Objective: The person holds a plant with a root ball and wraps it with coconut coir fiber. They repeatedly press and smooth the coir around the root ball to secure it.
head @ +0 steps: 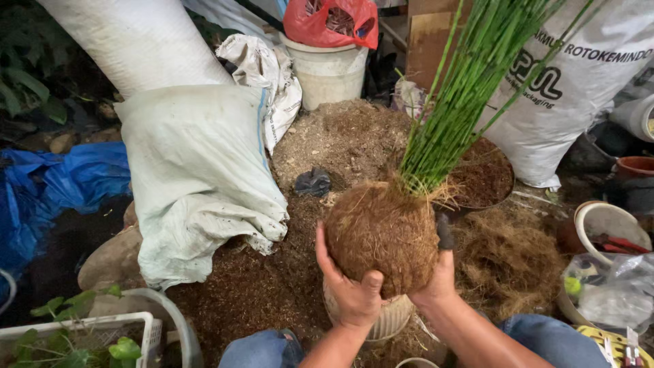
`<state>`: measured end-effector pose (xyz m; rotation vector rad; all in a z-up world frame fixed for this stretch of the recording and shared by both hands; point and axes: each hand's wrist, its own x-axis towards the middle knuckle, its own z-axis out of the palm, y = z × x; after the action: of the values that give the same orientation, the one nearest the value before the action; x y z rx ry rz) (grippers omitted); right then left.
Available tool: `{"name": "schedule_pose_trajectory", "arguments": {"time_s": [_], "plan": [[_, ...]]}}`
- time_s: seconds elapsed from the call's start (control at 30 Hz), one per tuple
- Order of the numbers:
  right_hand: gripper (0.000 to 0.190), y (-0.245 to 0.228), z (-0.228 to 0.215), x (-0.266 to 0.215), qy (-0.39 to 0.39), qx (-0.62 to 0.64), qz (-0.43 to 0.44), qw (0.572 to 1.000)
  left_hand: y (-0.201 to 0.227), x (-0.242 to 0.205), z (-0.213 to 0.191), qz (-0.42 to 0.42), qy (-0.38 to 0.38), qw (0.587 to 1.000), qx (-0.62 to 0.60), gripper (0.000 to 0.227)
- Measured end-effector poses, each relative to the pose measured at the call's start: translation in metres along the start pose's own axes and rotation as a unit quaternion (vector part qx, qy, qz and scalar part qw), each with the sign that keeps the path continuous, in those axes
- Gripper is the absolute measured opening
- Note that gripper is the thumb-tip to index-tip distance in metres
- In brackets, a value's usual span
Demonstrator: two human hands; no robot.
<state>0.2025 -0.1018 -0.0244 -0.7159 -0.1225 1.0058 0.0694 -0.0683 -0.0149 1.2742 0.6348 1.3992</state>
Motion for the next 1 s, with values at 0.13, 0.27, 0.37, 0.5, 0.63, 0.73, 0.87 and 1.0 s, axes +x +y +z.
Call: {"name": "schedule_pose_trajectory", "arguments": {"time_s": [0.13, 0.27, 0.37, 0.5, 0.63, 0.73, 0.87, 1.0], "plan": [[0.071, -0.012, 0.015, -0.005, 0.069, -0.011, 0.022, 0.997, -0.003, -0.008, 0.011, -0.017, 0.002, 0.999, 0.028, 0.145], [0.077, -0.005, 0.018, -0.014, -0.010, 0.022, -0.028, 0.999, -0.001, -0.010, 0.013, -0.001, 0.009, 0.999, 0.042, 0.145], [0.082, -0.008, 0.014, -0.014, -0.049, -0.021, -0.031, 0.998, 0.003, -0.003, 0.004, -0.060, -0.002, 0.996, -0.059, 0.144], [0.098, -0.024, 0.014, 0.002, -0.088, -0.107, -0.034, 0.990, 0.013, 0.010, -0.009, -0.036, -0.020, 0.988, -0.148, 0.125], [0.097, -0.027, 0.015, 0.010, -0.081, -0.065, 0.058, 0.993, 0.012, 0.024, -0.018, -0.202, -0.010, 0.902, -0.382, 0.110], [0.096, -0.015, 0.012, 0.007, -0.089, -0.063, 0.054, 0.993, 0.003, 0.034, -0.031, -0.282, -0.006, 0.855, -0.435, 0.108], [0.090, -0.017, 0.013, 0.015, 0.020, -0.099, 0.130, 0.986, -0.009, 0.034, -0.035, -0.043, -0.127, 0.949, -0.284, 0.104], [0.082, -0.042, 0.032, 0.011, -0.063, -0.212, 0.039, 0.974, -0.002, 0.041, -0.029, -0.346, -0.007, 0.851, -0.396, 0.095]]}}
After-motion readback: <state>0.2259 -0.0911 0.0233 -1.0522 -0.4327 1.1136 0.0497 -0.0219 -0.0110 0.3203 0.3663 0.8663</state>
